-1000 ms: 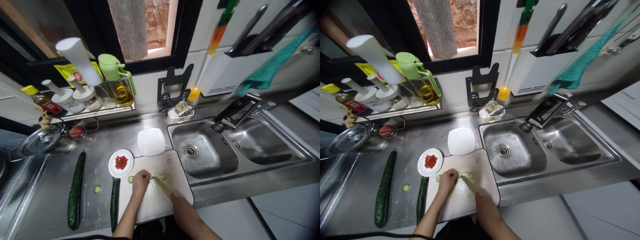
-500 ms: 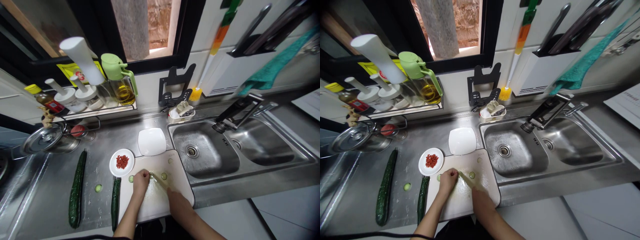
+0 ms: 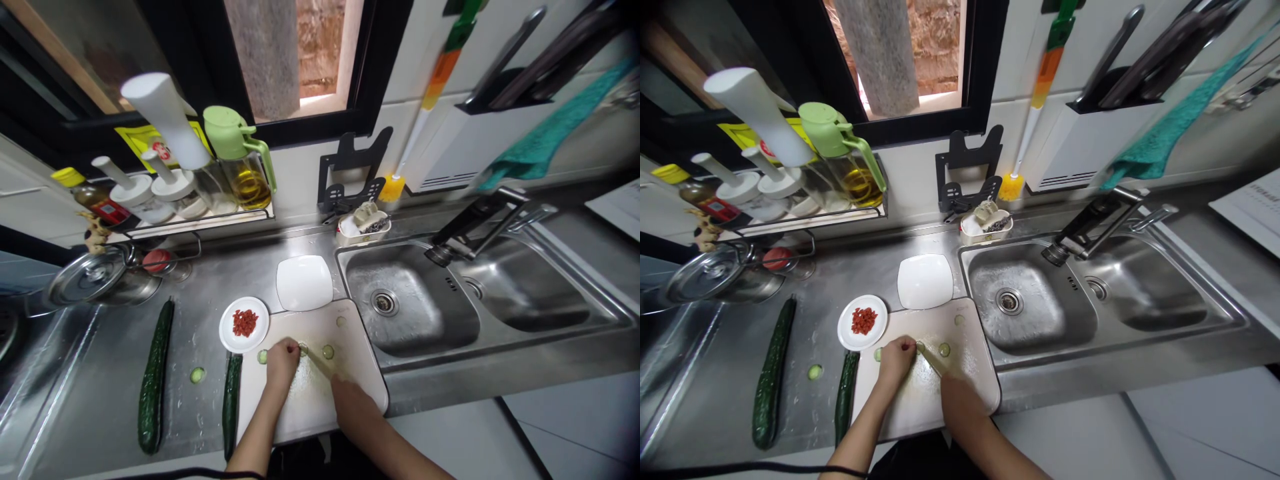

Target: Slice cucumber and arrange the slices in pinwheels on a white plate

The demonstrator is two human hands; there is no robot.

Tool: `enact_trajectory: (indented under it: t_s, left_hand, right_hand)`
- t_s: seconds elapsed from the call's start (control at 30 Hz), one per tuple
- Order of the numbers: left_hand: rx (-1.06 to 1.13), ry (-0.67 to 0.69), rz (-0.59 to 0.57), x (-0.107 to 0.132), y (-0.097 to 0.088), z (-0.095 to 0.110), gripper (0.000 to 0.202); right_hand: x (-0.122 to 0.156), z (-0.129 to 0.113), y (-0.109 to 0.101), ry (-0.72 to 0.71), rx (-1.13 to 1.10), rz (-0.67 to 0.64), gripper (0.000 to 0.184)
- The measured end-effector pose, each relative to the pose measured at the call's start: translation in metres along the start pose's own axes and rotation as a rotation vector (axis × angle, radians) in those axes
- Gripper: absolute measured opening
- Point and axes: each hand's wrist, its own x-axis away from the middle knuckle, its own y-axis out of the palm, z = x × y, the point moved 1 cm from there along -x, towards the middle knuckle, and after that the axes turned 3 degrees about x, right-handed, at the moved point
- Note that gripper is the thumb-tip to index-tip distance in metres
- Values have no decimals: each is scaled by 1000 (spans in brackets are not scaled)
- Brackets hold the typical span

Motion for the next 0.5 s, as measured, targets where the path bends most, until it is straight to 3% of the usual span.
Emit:
enact_trajectory:
  t_s: [0.3, 0.5]
  left_hand:
    - [61, 29, -2, 4, -2, 0, 16]
    - [72, -18, 98, 16, -27, -19, 20]
  right_hand:
    - [20, 16, 8, 4, -26, -4, 52]
    - [19, 24, 13, 14, -48, -26, 53]
